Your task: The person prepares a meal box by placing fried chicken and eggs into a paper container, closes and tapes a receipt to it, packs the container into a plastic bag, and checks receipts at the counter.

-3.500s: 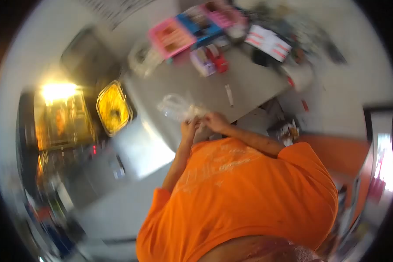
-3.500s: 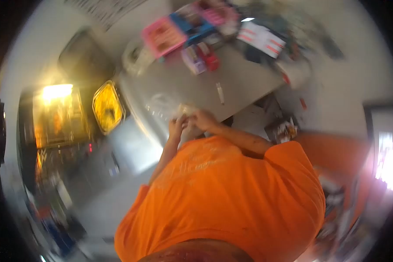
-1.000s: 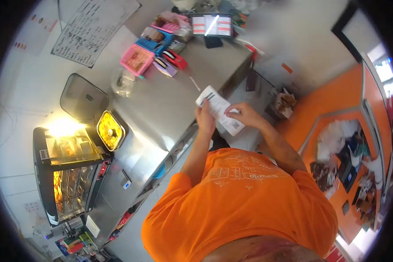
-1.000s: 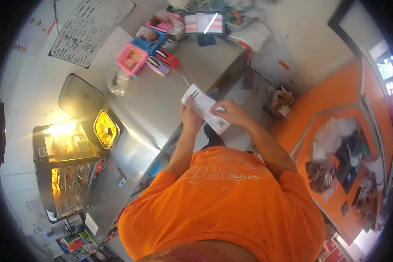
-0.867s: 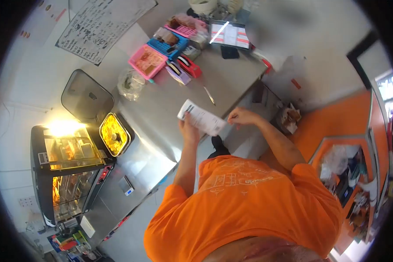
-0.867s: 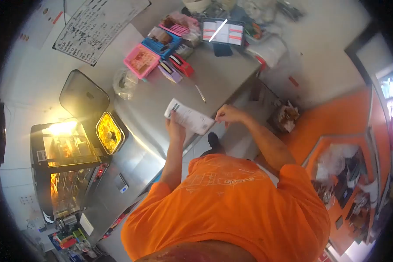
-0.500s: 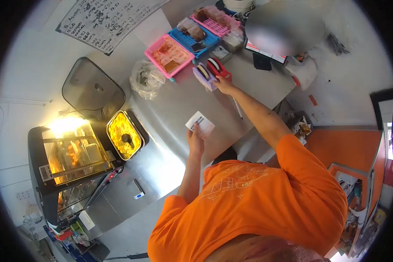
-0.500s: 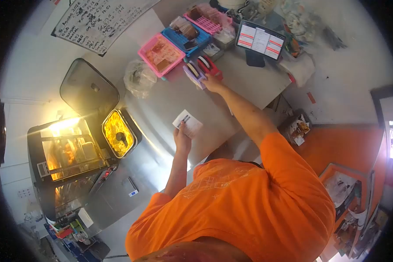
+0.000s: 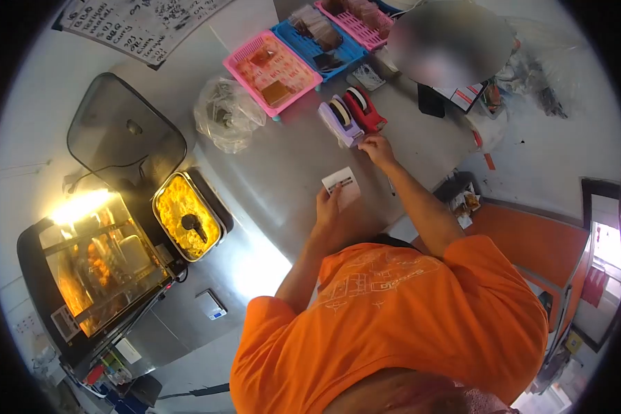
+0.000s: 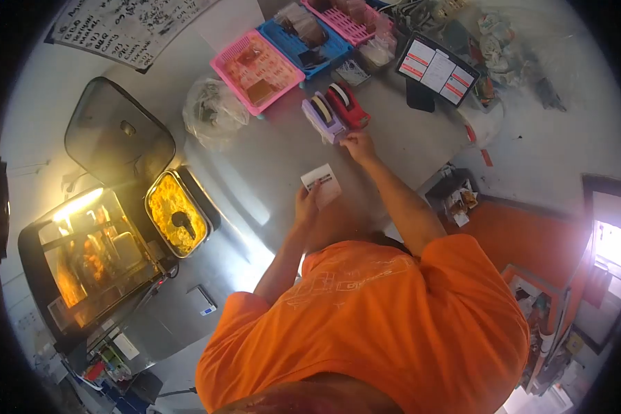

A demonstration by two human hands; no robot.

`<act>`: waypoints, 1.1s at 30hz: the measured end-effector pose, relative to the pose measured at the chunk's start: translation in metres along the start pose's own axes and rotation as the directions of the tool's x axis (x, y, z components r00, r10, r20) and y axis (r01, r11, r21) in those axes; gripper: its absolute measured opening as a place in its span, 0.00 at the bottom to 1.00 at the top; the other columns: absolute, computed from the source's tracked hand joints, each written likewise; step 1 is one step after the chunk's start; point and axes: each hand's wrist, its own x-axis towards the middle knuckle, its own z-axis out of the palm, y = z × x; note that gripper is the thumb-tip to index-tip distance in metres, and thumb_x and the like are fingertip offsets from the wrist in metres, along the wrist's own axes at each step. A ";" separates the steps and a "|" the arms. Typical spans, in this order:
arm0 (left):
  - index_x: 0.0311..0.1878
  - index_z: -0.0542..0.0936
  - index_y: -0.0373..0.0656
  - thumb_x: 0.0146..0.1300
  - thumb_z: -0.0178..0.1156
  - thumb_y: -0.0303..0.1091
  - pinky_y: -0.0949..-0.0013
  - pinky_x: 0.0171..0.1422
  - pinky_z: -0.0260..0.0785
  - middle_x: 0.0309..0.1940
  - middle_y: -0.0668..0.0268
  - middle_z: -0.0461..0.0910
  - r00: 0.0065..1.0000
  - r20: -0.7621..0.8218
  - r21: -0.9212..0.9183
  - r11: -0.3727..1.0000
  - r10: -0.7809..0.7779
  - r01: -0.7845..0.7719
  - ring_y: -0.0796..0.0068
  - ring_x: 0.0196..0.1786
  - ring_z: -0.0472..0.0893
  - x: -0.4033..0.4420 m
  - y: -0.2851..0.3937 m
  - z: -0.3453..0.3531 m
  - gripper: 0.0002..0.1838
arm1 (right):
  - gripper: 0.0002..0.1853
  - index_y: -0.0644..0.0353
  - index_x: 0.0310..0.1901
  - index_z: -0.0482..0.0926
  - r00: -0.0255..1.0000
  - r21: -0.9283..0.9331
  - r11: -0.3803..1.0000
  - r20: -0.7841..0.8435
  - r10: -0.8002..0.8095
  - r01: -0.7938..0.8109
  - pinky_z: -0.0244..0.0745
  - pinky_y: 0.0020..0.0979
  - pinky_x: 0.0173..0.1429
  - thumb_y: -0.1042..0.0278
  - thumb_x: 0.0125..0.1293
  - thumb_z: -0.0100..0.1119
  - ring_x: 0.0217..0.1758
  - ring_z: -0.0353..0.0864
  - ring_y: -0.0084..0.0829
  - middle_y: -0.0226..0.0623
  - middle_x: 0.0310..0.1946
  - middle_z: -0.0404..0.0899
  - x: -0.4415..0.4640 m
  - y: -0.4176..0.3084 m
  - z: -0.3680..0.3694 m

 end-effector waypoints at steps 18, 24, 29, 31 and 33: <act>0.52 0.77 0.26 0.68 0.66 0.36 0.65 0.46 0.79 0.44 0.56 0.84 0.909 0.335 0.278 0.948 -0.248 0.156 0.71 0.45 0.84 -0.014 -0.004 -0.006 0.21 | 0.23 0.63 0.57 0.83 0.977 -0.151 0.971 0.131 -0.168 0.187 0.74 0.34 0.60 0.53 0.70 0.64 0.50 0.84 0.36 0.42 0.39 0.86 -0.051 -0.107 0.021; 0.55 0.76 0.27 0.72 0.61 0.36 0.63 0.47 0.82 0.47 0.55 0.83 0.961 0.238 0.019 0.990 -0.142 0.141 0.66 0.47 0.85 -0.050 0.004 -0.011 0.19 | 0.22 0.61 0.51 0.83 0.977 -0.296 0.955 -0.197 -0.075 0.014 0.77 0.32 0.53 0.48 0.70 0.61 0.43 0.84 0.35 0.38 0.33 0.84 -0.005 -0.054 0.021; 0.65 0.67 0.41 0.76 0.55 0.35 0.48 0.59 0.79 0.58 0.59 0.77 0.991 0.054 -0.286 0.949 -0.125 0.135 0.57 0.60 0.79 -0.051 -0.001 -0.045 0.19 | 0.12 0.56 0.45 0.86 0.900 0.295 0.851 0.095 0.426 -0.434 0.77 0.28 0.44 0.58 0.65 0.65 0.37 0.84 0.31 0.33 0.33 0.85 0.011 -0.062 0.011; 0.66 0.65 0.41 0.77 0.52 0.37 0.47 0.59 0.78 0.59 0.59 0.75 0.997 0.025 -0.347 0.935 -0.071 0.075 0.56 0.61 0.78 -0.058 0.009 -0.051 0.20 | 0.11 0.57 0.41 0.86 0.930 0.561 0.747 0.136 0.340 -0.355 0.78 0.28 0.42 0.61 0.61 0.67 0.34 0.84 0.30 0.30 0.32 0.85 -0.003 -0.049 0.004; 0.66 0.65 0.41 0.77 0.51 0.37 0.50 0.57 0.79 0.59 0.58 0.75 1.000 0.014 -0.364 0.931 -0.010 0.014 0.57 0.60 0.79 -0.058 0.022 -0.053 0.20 | 0.09 0.57 0.38 0.86 0.959 0.590 0.757 0.127 0.255 -0.279 0.78 0.28 0.38 0.64 0.60 0.67 0.32 0.84 0.29 0.31 0.33 0.86 -0.008 -0.021 -0.001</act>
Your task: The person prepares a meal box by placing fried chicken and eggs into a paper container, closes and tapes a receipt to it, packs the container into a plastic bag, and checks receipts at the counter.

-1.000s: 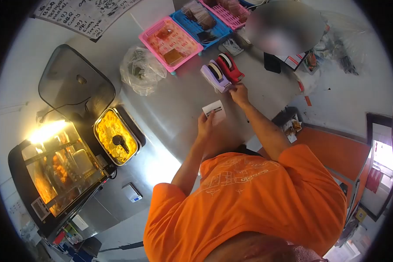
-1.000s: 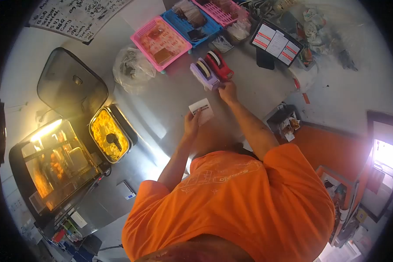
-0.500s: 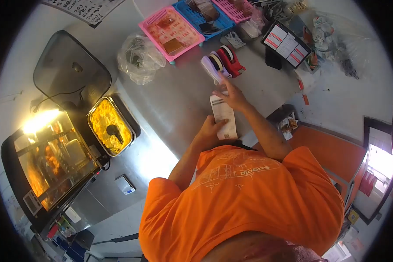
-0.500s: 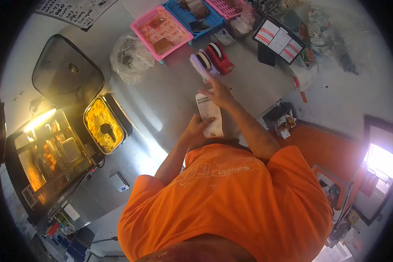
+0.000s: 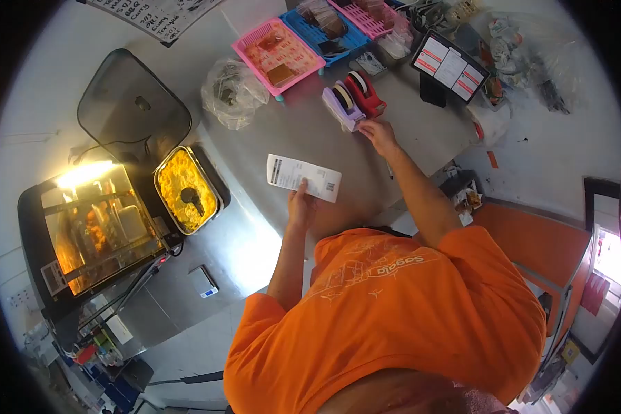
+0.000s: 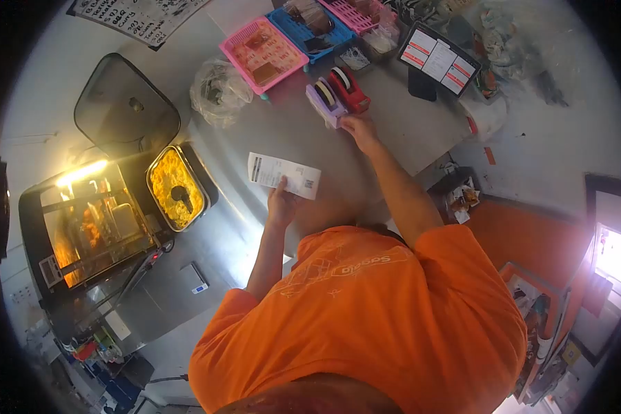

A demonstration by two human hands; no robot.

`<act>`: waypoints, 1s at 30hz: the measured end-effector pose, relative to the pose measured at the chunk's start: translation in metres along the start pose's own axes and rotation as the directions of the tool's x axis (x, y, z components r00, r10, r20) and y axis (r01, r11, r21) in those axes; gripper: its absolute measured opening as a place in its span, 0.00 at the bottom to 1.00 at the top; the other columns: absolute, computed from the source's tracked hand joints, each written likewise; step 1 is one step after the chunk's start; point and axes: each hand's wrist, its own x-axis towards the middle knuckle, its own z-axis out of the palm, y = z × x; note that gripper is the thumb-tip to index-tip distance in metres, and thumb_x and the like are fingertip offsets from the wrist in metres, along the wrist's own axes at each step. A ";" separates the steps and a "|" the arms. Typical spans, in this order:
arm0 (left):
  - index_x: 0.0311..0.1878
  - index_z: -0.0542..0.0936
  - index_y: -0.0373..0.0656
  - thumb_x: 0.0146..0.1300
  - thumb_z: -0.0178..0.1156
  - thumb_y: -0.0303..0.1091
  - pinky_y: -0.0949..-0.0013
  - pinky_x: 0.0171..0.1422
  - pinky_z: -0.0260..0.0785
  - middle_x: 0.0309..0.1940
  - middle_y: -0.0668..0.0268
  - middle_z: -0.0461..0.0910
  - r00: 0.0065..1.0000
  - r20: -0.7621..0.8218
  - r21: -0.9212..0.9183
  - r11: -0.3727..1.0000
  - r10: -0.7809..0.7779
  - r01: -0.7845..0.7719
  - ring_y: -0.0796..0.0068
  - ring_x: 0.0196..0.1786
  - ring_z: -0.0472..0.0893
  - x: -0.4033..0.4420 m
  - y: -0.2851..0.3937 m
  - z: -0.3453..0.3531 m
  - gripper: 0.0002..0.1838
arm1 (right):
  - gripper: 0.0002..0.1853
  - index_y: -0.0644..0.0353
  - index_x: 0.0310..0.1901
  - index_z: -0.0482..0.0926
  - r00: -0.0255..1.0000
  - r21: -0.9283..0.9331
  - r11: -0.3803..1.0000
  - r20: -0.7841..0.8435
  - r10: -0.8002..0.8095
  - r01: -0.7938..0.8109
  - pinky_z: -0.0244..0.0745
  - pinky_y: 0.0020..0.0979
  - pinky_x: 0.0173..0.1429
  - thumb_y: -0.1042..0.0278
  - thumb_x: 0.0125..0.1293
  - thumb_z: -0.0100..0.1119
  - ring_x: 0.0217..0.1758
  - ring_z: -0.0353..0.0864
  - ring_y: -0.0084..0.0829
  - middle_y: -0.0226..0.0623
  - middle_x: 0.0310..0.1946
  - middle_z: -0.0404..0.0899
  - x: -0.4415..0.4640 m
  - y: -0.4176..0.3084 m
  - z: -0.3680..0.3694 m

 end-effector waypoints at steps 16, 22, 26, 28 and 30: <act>0.69 0.62 0.39 0.79 0.44 0.39 0.39 0.53 0.83 0.63 0.50 0.72 0.955 0.275 -0.020 0.992 -0.114 0.124 0.46 0.64 0.77 0.031 -0.055 0.079 0.22 | 0.10 0.57 0.35 0.80 0.950 -0.217 0.964 0.236 0.206 -0.155 0.52 0.23 0.24 0.61 0.71 0.60 0.21 0.63 0.14 0.20 0.19 0.65 -0.192 -0.054 -0.053; 0.73 0.62 0.42 0.77 0.48 0.42 0.33 0.70 0.64 0.67 0.52 0.71 0.830 0.429 0.196 0.933 -0.357 0.301 0.47 0.70 0.71 -0.010 -0.163 0.139 0.26 | 0.17 0.60 0.38 0.88 0.990 -0.508 0.857 -0.051 -0.134 0.090 0.62 0.30 0.26 0.52 0.64 0.66 0.22 0.69 0.21 0.27 0.20 0.75 -0.305 -0.038 -0.138; 0.72 0.64 0.38 0.77 0.50 0.47 0.40 0.77 0.59 0.69 0.54 0.69 0.747 0.426 0.424 0.842 -0.510 0.333 0.51 0.72 0.68 -0.047 -0.244 0.179 0.29 | 0.18 0.60 0.36 0.88 0.951 -0.446 0.895 -0.287 -0.110 -0.031 0.62 0.32 0.27 0.50 0.64 0.65 0.21 0.68 0.22 0.29 0.19 0.75 -0.447 -0.018 -0.233; 0.72 0.65 0.38 0.77 0.51 0.46 0.40 0.77 0.57 0.70 0.54 0.69 0.722 0.371 0.525 0.773 -0.585 0.356 0.51 0.74 0.67 -0.076 -0.304 0.194 0.28 | 0.19 0.61 0.35 0.88 0.915 -0.436 0.898 -0.384 -0.125 -0.060 0.62 0.31 0.26 0.49 0.64 0.65 0.20 0.67 0.21 0.28 0.20 0.75 -0.516 0.002 -0.269; 0.71 0.66 0.37 0.76 0.52 0.43 0.41 0.77 0.58 0.70 0.54 0.68 0.638 0.387 0.588 0.712 -0.665 0.385 0.52 0.72 0.68 -0.099 -0.359 0.194 0.27 | 0.20 0.61 0.33 0.87 0.862 -0.444 0.895 -0.471 -0.185 -0.050 0.61 0.27 0.23 0.49 0.66 0.64 0.18 0.67 0.19 0.26 0.20 0.75 -0.598 0.030 -0.300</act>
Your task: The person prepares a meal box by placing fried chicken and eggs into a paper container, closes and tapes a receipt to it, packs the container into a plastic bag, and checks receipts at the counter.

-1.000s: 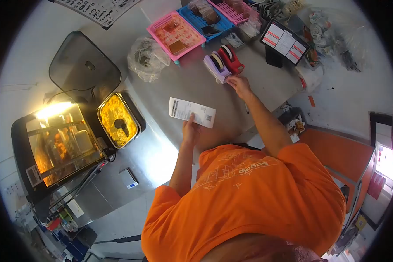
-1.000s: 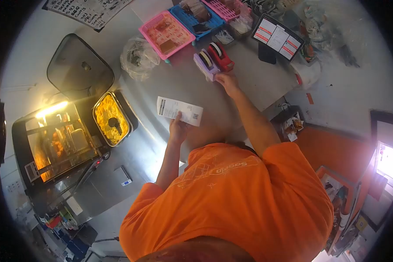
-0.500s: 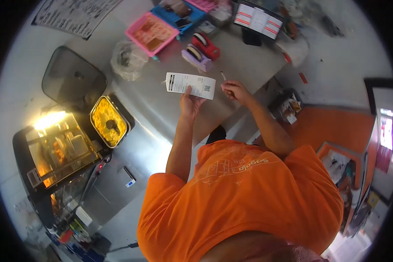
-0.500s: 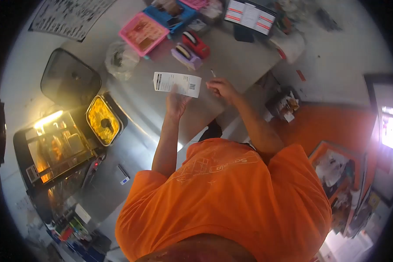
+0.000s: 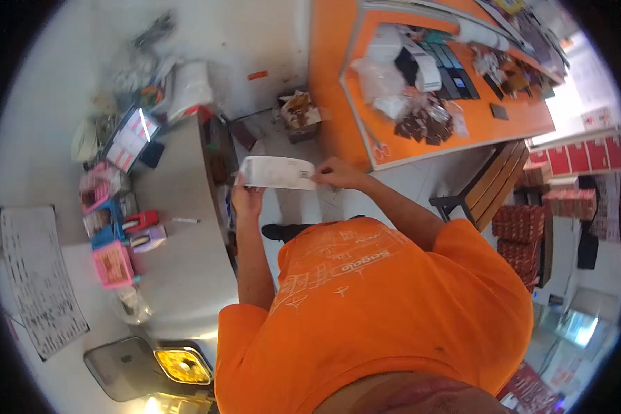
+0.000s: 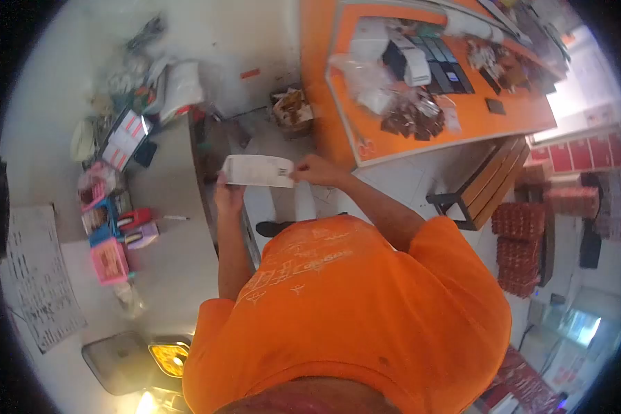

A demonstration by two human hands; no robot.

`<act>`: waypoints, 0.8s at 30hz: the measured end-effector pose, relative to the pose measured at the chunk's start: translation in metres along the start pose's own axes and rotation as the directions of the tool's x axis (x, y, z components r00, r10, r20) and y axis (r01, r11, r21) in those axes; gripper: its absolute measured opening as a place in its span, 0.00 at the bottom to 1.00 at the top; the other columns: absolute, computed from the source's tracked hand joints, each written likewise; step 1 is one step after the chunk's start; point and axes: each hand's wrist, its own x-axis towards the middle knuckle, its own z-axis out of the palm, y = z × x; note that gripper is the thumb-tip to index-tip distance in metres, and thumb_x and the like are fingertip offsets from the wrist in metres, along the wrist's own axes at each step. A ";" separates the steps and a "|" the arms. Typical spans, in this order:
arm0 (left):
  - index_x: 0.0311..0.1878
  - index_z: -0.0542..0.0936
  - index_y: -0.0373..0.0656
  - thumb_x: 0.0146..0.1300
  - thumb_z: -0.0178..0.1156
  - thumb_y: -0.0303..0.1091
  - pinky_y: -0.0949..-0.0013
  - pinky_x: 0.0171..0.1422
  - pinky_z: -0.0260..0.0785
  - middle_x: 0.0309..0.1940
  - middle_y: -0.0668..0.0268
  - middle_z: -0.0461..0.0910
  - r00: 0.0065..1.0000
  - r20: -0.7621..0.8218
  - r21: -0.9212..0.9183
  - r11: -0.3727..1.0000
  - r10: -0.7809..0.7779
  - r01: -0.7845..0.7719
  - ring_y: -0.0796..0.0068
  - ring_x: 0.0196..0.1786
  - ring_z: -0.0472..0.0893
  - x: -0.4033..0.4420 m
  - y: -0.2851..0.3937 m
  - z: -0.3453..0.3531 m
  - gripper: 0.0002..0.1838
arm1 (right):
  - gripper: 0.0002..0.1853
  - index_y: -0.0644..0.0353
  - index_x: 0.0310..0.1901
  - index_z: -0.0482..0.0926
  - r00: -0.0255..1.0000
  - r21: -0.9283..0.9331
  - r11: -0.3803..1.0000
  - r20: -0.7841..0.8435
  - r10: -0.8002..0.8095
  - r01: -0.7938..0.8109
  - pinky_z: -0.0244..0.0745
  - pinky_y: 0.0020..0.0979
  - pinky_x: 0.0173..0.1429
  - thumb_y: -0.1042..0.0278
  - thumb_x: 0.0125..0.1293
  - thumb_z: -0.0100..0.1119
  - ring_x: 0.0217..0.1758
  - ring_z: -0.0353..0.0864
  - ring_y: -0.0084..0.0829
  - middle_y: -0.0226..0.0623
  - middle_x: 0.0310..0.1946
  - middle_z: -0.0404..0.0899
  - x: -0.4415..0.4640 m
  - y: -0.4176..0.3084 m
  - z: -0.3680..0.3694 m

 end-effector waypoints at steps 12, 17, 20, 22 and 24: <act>0.48 0.84 0.33 0.70 0.60 0.36 0.70 0.49 0.73 0.41 0.58 0.87 0.660 0.749 0.547 0.510 0.056 -0.664 0.74 0.43 0.83 0.030 -0.214 0.418 0.15 | 0.13 0.61 0.37 0.84 0.798 0.539 0.841 -0.489 0.352 -0.041 0.51 0.23 0.18 0.59 0.70 0.62 0.14 0.59 0.15 0.20 0.15 0.64 -0.209 0.120 -0.159; 0.42 0.85 0.35 0.70 0.54 0.37 0.59 0.53 0.78 0.41 0.46 0.85 0.726 0.684 0.729 0.009 -0.072 -0.685 0.56 0.45 0.86 0.146 -0.265 0.465 0.16 | 0.13 0.61 0.40 0.83 0.782 0.677 0.727 -0.513 0.355 0.114 0.53 0.25 0.18 0.58 0.69 0.62 0.15 0.61 0.16 0.21 0.17 0.66 -0.166 0.125 -0.186; 0.41 0.86 0.37 0.67 0.51 0.32 0.53 0.53 0.78 0.41 0.47 0.85 0.638 0.760 0.455 -0.597 -0.127 -0.661 0.52 0.45 0.86 0.223 -0.264 0.420 0.14 | 0.10 0.60 0.37 0.83 0.711 0.601 0.797 -0.536 0.455 -0.058 0.55 0.25 0.15 0.63 0.69 0.58 0.12 0.62 0.18 0.24 0.16 0.66 -0.132 0.131 -0.222; 0.41 0.87 0.38 0.65 0.52 0.31 0.51 0.54 0.77 0.41 0.49 0.86 0.541 0.787 0.125 -0.781 -0.297 -0.612 0.52 0.48 0.85 0.272 -0.258 0.380 0.14 | 0.11 0.61 0.35 0.83 0.726 0.445 0.872 -0.529 0.440 -0.205 0.57 0.27 0.15 0.62 0.66 0.59 0.12 0.64 0.20 0.27 0.16 0.67 -0.113 0.132 -0.248; 0.43 0.86 0.39 0.64 0.53 0.30 0.50 0.55 0.76 0.42 0.51 0.86 0.594 0.740 0.220 -0.722 -0.315 -0.656 0.52 0.50 0.84 0.294 -0.254 0.341 0.13 | 0.12 0.63 0.33 0.85 0.800 0.266 0.909 -0.438 0.410 -0.320 0.68 0.32 0.20 0.61 0.60 0.62 0.17 0.73 0.28 0.35 0.19 0.76 -0.080 0.171 -0.272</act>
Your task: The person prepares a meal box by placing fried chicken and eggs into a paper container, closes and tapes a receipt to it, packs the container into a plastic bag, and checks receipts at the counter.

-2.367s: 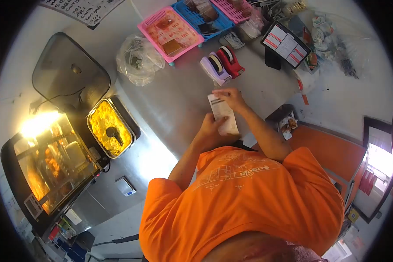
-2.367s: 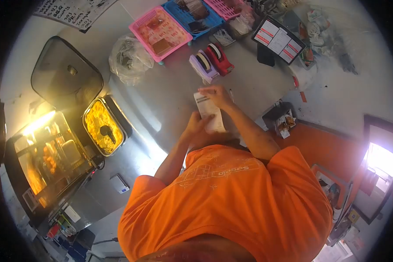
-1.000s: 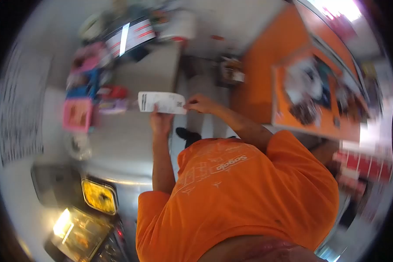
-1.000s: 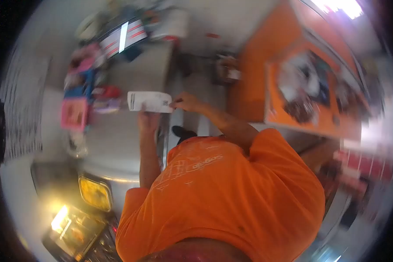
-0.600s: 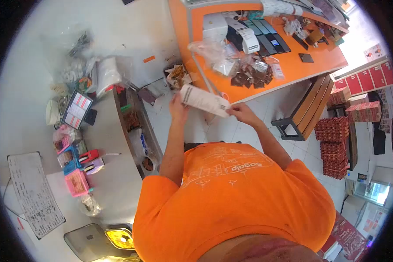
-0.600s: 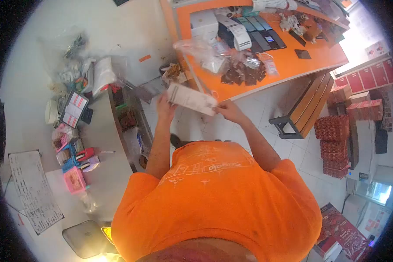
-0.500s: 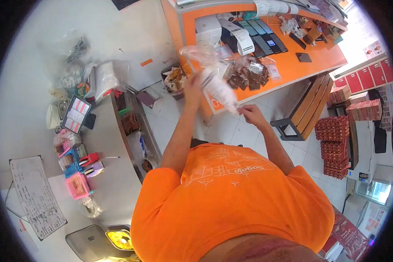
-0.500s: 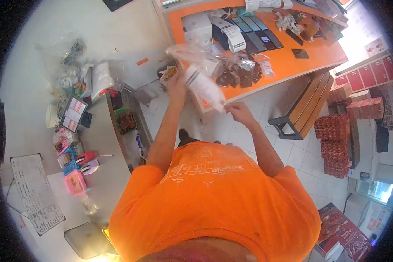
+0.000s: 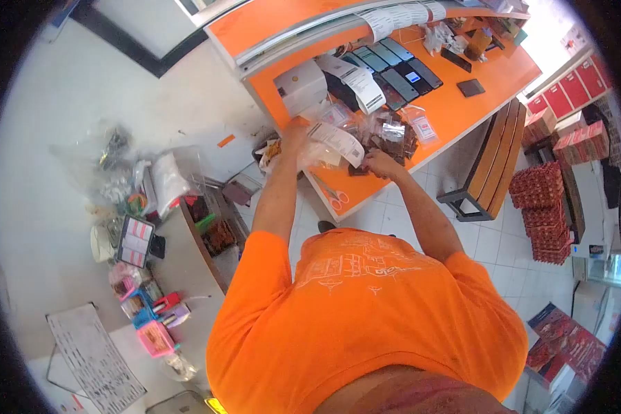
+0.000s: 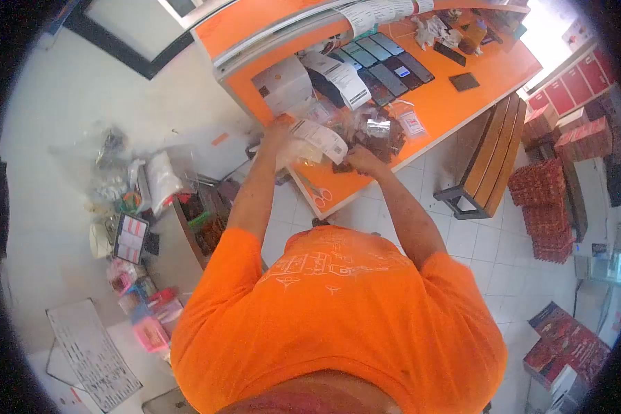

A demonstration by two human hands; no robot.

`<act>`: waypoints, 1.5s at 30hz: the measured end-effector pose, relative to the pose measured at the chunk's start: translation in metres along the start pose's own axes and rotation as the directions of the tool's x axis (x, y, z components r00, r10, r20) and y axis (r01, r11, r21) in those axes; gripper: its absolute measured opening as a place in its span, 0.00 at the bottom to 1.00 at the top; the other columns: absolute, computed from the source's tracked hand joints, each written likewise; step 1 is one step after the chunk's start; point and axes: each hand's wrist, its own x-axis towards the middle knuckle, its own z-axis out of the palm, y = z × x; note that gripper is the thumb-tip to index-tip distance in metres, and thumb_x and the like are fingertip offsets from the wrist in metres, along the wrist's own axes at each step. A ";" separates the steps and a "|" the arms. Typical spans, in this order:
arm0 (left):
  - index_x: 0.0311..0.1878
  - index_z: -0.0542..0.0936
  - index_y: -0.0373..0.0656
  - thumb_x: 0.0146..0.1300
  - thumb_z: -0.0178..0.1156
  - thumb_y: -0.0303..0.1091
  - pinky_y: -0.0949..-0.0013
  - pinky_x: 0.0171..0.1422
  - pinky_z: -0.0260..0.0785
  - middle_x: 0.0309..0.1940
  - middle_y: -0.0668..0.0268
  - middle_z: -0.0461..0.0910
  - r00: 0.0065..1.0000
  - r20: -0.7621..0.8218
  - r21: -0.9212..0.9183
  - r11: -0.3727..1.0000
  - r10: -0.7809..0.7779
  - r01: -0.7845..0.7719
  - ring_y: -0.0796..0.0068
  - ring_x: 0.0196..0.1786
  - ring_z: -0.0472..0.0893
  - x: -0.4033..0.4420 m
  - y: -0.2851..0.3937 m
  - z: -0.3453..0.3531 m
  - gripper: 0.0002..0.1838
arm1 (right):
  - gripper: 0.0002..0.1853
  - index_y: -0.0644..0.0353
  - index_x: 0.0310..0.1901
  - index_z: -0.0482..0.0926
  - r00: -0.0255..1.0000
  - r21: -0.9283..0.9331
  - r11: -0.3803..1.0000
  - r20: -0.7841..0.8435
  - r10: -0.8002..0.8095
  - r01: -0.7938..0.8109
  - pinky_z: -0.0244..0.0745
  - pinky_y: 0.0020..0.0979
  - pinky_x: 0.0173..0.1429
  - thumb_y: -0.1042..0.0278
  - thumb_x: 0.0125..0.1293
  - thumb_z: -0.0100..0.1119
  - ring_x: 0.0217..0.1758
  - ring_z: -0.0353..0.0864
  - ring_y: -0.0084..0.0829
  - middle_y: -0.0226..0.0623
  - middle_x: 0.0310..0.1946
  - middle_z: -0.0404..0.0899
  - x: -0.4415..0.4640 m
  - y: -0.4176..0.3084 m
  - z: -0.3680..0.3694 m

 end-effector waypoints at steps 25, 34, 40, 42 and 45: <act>0.68 0.72 0.37 0.69 0.56 0.36 0.67 0.59 0.77 0.56 0.62 0.81 0.777 0.629 -0.672 -0.511 -0.014 0.536 0.71 0.53 0.83 0.025 0.190 -0.151 0.25 | 0.55 0.52 0.76 0.53 0.784 0.546 0.646 -0.032 -0.620 0.533 0.65 0.45 0.74 0.71 0.48 0.78 0.76 0.62 0.44 0.43 0.75 0.58 -0.019 0.002 -0.159; 0.59 0.75 0.38 0.68 0.59 0.28 0.63 0.64 0.70 0.54 0.63 0.76 0.749 0.001 -0.824 -0.424 -0.663 -0.375 0.69 0.60 0.74 0.128 0.285 -0.246 0.17 | 0.46 0.64 0.66 0.69 0.512 0.223 0.461 -0.388 -0.766 0.859 0.73 0.39 0.65 0.67 0.43 0.83 0.63 0.77 0.34 0.41 0.60 0.77 0.034 -0.083 -0.348; 0.57 0.73 0.36 0.70 0.61 0.31 0.65 0.68 0.65 0.55 0.59 0.74 0.656 -0.161 -0.972 0.233 -0.737 0.022 0.68 0.62 0.73 0.108 0.255 -0.186 0.17 | 0.37 0.72 0.64 0.66 0.333 -0.003 0.544 -0.788 -0.518 0.839 0.75 0.42 0.62 0.57 0.61 0.70 0.56 0.81 0.41 0.54 0.50 0.81 0.180 -0.175 -0.466; 0.60 0.71 0.34 0.68 0.63 0.31 0.66 0.70 0.64 0.57 0.57 0.74 0.681 -0.022 -0.968 0.186 -0.732 0.169 0.67 0.63 0.73 0.102 0.250 -0.123 0.21 | 0.45 0.75 0.70 0.58 0.449 0.070 0.558 -0.681 -0.579 0.827 0.75 0.40 0.63 0.51 0.63 0.68 0.56 0.81 0.44 0.58 0.50 0.81 0.207 -0.214 -0.509; 0.66 0.65 0.31 0.65 0.67 0.31 0.65 0.71 0.63 0.60 0.54 0.74 0.699 0.078 -0.978 0.080 -0.711 0.191 0.65 0.65 0.72 0.093 0.243 -0.037 0.31 | 0.55 0.74 0.75 0.49 0.409 -0.242 0.663 -0.625 -0.665 0.708 0.75 0.41 0.64 0.46 0.59 0.71 0.56 0.81 0.49 0.58 0.50 0.82 0.296 -0.240 -0.556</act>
